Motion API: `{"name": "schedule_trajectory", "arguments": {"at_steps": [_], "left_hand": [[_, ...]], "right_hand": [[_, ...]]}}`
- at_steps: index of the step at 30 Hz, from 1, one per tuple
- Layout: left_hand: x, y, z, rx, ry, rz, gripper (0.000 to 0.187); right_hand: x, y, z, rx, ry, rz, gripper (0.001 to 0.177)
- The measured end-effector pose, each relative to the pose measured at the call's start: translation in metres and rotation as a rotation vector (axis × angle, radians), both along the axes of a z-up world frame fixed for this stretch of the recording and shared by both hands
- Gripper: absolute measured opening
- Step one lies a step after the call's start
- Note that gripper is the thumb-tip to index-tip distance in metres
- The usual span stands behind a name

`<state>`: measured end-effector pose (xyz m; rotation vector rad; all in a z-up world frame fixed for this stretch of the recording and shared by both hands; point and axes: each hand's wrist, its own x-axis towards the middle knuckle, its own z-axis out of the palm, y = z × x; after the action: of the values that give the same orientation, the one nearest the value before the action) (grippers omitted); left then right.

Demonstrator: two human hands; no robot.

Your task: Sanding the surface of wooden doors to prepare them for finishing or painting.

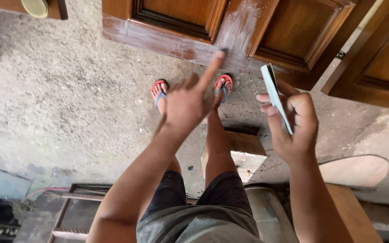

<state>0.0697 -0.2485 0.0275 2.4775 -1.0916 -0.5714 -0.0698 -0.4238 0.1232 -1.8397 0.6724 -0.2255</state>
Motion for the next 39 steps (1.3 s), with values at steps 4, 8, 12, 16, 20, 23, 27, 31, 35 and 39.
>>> {"name": "schedule_trajectory", "arguments": {"at_steps": [4, 8, 12, 16, 20, 23, 27, 31, 35, 39], "left_hand": [[0.017, -0.016, 0.008, 0.113, 0.182, -0.213, 0.091], [0.034, 0.006, 0.018, 0.327, 0.201, -0.176, 0.102], [0.033, 0.059, 0.020, 0.194, 0.112, -0.114, 0.090], [0.037, 0.114, 0.028, 0.160, 0.181, -0.017, 0.087], [0.036, 0.162, 0.016, 0.258, 0.178, 0.020, 0.093], [0.038, 0.183, 0.011, 0.243, 0.244, 0.071, 0.090], [0.040, 0.197, 0.015, 0.254, 0.288, 0.116, 0.081], [0.038, 0.202, 0.012, 0.156, 0.273, 0.058, 0.082], [0.054, 0.184, 0.028, 0.089, 0.389, 0.117, 0.098], [0.074, 0.156, 0.038, -0.078, 0.297, 0.057, 0.101]], "right_hand": [[0.036, 0.029, -0.002, -0.216, 0.003, 0.101, 0.019], [0.047, 0.061, -0.025, -0.471, 0.280, 0.189, 0.073], [0.071, 0.087, -0.047, -0.748, 0.619, 0.275, 0.080], [0.083, 0.102, -0.048, -0.722, 0.864, 0.270, 0.105], [0.116, 0.101, -0.046, -0.711, 0.993, 0.223, 0.116], [0.119, 0.109, -0.044, -0.761, 1.010, 0.184, 0.122], [0.138, 0.101, -0.040, -0.679, 1.099, 0.192, 0.126], [0.134, 0.107, -0.037, -0.689, 1.053, 0.175, 0.121], [0.140, 0.105, -0.034, -0.570, 1.109, 0.203, 0.132], [0.138, 0.105, -0.034, -0.683, 1.019, 0.145, 0.116]]}}
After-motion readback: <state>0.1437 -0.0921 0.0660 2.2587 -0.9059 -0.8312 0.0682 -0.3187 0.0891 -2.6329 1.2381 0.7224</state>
